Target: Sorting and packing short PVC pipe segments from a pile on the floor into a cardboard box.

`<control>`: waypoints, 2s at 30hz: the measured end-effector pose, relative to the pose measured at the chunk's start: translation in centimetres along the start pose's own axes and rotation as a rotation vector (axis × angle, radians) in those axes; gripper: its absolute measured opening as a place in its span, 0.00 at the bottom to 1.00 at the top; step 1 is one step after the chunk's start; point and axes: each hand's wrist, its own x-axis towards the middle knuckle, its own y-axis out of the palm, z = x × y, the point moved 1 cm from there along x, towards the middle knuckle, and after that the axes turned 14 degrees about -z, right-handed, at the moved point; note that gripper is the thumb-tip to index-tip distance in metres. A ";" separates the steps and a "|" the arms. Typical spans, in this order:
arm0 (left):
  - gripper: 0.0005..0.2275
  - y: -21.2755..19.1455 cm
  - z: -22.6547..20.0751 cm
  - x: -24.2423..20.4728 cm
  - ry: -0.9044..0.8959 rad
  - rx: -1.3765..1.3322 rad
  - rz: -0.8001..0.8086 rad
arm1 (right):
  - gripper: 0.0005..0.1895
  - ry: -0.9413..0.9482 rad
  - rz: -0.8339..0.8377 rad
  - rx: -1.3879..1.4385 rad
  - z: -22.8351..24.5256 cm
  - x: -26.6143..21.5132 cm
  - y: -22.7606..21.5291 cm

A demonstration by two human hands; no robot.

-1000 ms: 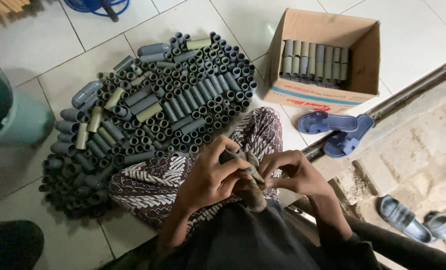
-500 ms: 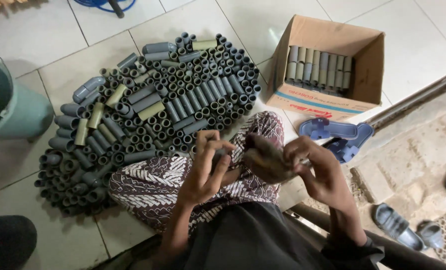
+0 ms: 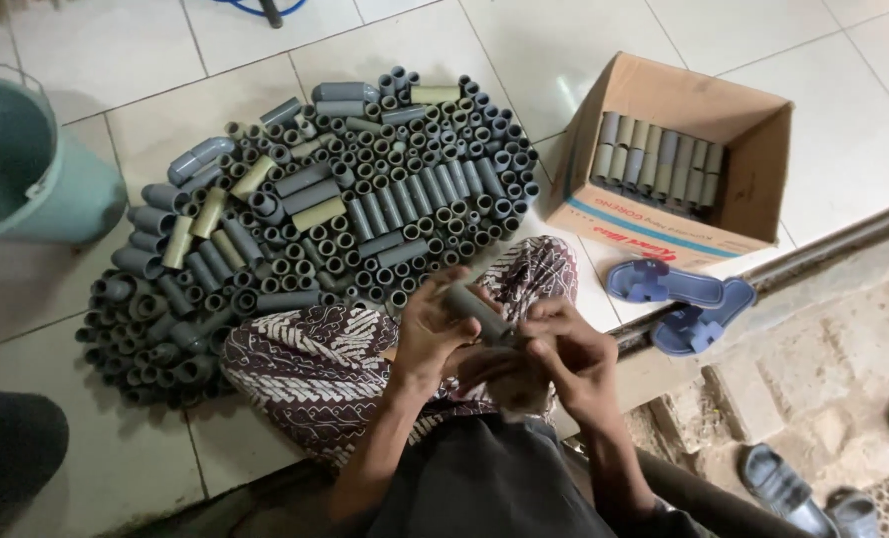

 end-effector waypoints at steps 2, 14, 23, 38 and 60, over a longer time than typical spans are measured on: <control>0.30 0.3 -0.6 -0.7 0.041 0.078 -0.008 | 0.08 -0.072 -0.077 -0.014 -1.5 -0.5 0.6; 0.38 3.0 -4.3 -7.8 0.141 0.403 0.241 | 0.04 -0.299 -0.093 -0.173 -0.1 -0.7 5.1; 0.25 -2.1 -1.5 -7.5 0.311 0.424 -0.182 | 0.05 -0.023 0.096 0.064 -1.4 -3.5 4.5; 0.27 -2.4 -3.7 -10.1 0.242 0.543 0.110 | 0.06 -0.570 -0.010 -0.340 -1.8 -4.6 7.2; 0.25 -2.6 1.3 -3.4 0.423 0.279 -0.072 | 0.07 -0.862 0.101 -0.385 -12.2 -1.1 4.5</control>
